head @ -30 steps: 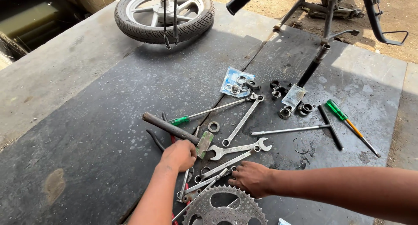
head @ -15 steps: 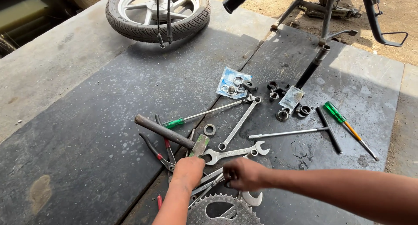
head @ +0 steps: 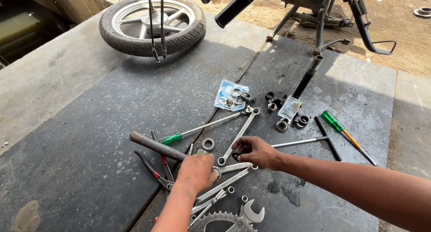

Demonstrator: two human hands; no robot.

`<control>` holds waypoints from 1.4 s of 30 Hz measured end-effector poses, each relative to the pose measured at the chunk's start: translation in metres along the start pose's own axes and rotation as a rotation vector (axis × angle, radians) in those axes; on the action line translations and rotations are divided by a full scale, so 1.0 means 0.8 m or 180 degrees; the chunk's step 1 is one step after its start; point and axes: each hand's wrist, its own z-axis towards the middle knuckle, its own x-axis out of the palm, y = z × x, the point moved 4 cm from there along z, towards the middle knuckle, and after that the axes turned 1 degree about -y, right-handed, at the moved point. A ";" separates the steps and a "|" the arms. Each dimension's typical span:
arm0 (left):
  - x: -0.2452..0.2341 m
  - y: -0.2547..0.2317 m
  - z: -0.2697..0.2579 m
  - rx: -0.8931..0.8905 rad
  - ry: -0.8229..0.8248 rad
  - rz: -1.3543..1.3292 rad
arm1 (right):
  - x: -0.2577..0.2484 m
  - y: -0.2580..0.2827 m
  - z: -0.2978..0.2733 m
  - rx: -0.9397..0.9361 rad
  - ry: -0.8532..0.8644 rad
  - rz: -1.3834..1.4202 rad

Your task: Inspect and prepare bearings and shafts for a motorcycle drivetrain or engine assembly.

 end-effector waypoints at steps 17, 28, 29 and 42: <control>-0.054 -0.066 0.042 -0.0845 -0.0056 -0.2091 | -0.159 -0.049 -0.039 0.0295 -0.0542 -0.1603; -0.035 -0.049 0.052 -0.0687 0.0080 -0.1634 | -0.398 -0.017 -0.093 0.0466 -0.3198 -0.2389; -0.033 -0.048 0.052 -0.0730 0.0086 -0.1540 | -0.392 -0.012 -0.093 0.0313 -0.3227 -0.2477; -0.046 -0.048 0.038 -0.0696 0.0058 -0.1179 | -0.201 -0.104 -0.076 0.1115 0.1108 -0.4264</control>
